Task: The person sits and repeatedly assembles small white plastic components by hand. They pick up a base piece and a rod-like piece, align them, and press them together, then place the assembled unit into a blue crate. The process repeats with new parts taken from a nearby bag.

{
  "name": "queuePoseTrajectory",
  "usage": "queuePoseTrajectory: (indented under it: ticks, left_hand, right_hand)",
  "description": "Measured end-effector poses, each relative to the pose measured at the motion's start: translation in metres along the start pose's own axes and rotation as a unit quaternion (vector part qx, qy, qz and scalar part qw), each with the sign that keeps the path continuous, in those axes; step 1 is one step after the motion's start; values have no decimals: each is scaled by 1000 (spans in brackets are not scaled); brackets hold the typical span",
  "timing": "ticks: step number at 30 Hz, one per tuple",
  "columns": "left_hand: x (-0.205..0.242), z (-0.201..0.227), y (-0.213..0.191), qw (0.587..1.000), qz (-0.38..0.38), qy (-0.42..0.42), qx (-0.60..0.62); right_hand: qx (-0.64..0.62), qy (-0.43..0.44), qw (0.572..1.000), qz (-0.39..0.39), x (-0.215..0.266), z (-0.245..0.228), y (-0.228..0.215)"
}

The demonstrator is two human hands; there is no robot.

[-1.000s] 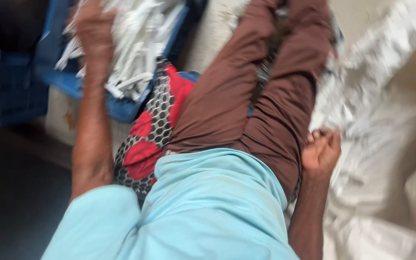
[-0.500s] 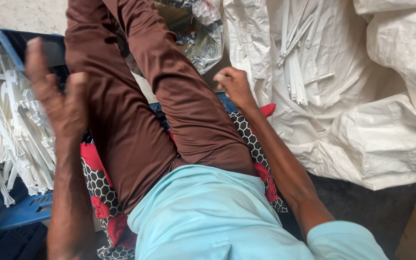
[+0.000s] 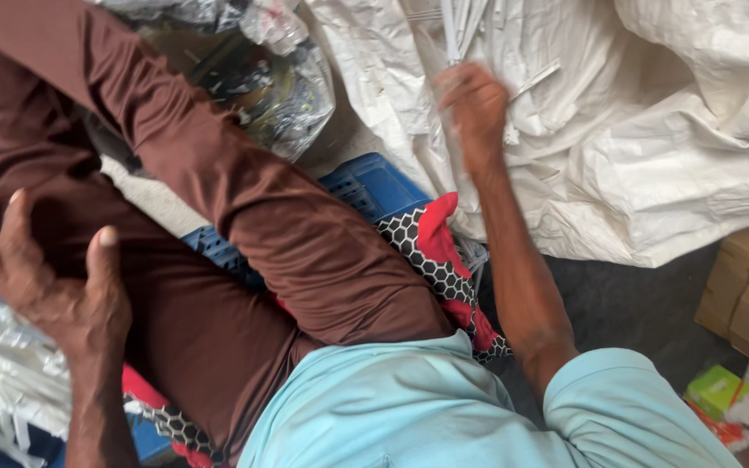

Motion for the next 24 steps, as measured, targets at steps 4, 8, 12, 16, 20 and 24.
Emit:
queuePoseTrajectory:
  ticks: [4,8,12,16,20,24]
  left_hand:
    - [-8,19,-2,996,-9,-80,41]
    - [-15,22,-4,997,-25,-75,-5]
    - [-13,21,-2,998,-25,0,-63]
    - [-13,18,-2,999,-4,-8,-40]
    - [-6,14,0,998,-5,9,-54]
    - [0,5,5,997,1,20,-72]
  right_hand:
    - [257,-216,939,73,-79,42,-26]
    - [473,-196,859,-25,-125,110,-6]
    - [574,-188,797,-25,-141,138,7]
    - [539,-299,787,-14,-111,117,-1]
    - [503,-244,828,43,-68,74,-18]
    - [405,-273,866,104,-26,48,-45]
Point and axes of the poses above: each hand's wrist, its own x-axis away from the middle knuckle, its own y-axis out of the palm, z = x × y, the point moved 3 cm from there along -x, towards the middle knuckle, and after that the axes turned 14 degrees about z, right-handed, at the moved point
